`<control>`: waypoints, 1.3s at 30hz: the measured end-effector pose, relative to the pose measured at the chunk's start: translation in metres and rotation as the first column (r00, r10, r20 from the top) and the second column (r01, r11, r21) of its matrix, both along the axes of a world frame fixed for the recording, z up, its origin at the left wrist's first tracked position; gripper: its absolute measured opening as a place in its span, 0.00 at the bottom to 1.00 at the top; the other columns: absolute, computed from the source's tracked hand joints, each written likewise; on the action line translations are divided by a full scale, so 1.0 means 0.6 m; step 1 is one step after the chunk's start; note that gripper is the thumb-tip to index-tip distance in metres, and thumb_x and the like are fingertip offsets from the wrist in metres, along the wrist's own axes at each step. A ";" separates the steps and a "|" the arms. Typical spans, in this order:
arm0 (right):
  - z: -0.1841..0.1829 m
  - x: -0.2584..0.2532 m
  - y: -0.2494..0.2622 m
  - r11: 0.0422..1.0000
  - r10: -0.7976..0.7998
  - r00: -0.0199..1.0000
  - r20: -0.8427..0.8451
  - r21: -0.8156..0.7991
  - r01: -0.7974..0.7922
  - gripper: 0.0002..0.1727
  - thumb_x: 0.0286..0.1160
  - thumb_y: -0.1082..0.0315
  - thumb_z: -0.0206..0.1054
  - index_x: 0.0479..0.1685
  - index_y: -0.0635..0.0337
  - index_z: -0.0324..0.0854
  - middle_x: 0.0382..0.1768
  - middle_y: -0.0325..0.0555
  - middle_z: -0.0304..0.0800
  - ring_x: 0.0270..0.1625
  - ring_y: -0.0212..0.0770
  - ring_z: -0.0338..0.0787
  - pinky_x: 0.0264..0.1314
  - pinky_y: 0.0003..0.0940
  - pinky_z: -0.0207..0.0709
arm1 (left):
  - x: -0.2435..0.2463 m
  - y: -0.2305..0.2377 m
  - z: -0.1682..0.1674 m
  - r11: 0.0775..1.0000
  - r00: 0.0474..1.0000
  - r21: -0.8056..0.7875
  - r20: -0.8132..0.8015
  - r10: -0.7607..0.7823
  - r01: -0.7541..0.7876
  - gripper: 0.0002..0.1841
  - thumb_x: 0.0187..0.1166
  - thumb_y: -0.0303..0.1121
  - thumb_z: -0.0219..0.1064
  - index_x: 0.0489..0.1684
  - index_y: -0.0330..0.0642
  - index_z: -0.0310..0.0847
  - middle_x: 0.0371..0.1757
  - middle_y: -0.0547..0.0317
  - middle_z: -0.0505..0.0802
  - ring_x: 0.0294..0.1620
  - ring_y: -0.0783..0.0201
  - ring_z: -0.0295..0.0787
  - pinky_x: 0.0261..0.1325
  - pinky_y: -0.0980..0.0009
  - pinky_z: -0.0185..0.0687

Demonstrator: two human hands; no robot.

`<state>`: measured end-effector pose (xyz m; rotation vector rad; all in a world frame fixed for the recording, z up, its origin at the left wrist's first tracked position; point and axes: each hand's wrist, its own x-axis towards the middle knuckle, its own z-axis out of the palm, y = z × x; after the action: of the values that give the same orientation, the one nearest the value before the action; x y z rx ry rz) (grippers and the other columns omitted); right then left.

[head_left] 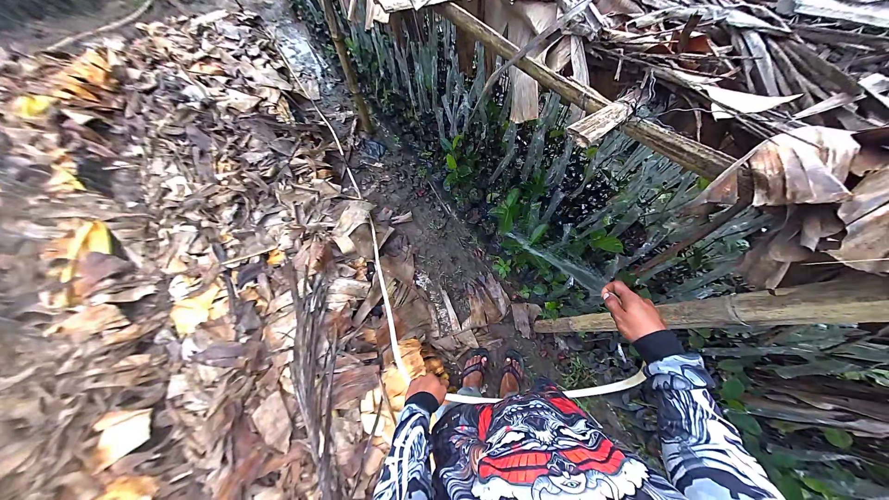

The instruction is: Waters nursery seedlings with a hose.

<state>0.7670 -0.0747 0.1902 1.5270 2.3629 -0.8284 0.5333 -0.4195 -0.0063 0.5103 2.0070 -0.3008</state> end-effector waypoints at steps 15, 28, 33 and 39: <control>-0.033 0.028 -0.001 0.999 -0.013 0.998 0.055 -0.052 0.015 0.21 0.97 0.57 0.45 0.74 0.55 0.76 0.56 0.64 0.90 0.62 0.65 0.90 0.67 0.66 0.76 | -0.002 0.003 -0.006 0.999 0.999 -0.012 -0.003 -0.045 0.045 0.33 0.87 0.60 0.47 0.56 0.42 0.91 0.67 0.43 0.91 0.74 0.44 0.84 0.73 0.40 0.77; -0.027 0.036 -0.022 0.998 -0.023 0.999 0.040 -0.049 0.025 0.21 0.96 0.56 0.46 0.74 0.53 0.76 0.51 0.63 0.91 0.55 0.63 0.92 0.61 0.65 0.79 | 0.001 0.009 -0.010 0.999 0.999 -0.005 -0.004 -0.049 0.049 0.32 0.86 0.60 0.48 0.56 0.43 0.91 0.66 0.43 0.91 0.74 0.45 0.85 0.72 0.40 0.78; -0.019 0.026 -0.030 0.998 0.006 0.998 0.062 -0.068 -0.002 0.20 0.96 0.55 0.46 0.73 0.53 0.75 0.51 0.62 0.91 0.56 0.63 0.92 0.62 0.65 0.79 | 0.003 -0.001 -0.018 0.999 0.999 -0.001 0.004 -0.035 0.035 0.32 0.86 0.61 0.49 0.56 0.42 0.90 0.67 0.41 0.90 0.74 0.43 0.84 0.73 0.39 0.77; -0.004 0.008 -0.038 1.000 0.002 0.999 0.034 -0.026 -0.001 0.20 0.96 0.55 0.46 0.71 0.52 0.76 0.47 0.61 0.91 0.52 0.62 0.92 0.58 0.64 0.79 | -0.002 -0.005 -0.017 0.999 0.999 0.004 0.027 -0.043 0.042 0.33 0.86 0.60 0.47 0.55 0.42 0.91 0.66 0.42 0.91 0.74 0.44 0.84 0.73 0.40 0.77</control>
<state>0.7718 -0.0974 0.1879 1.5166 2.3208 -0.8227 0.5322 -0.4227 -0.0168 0.5568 1.9722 -0.3152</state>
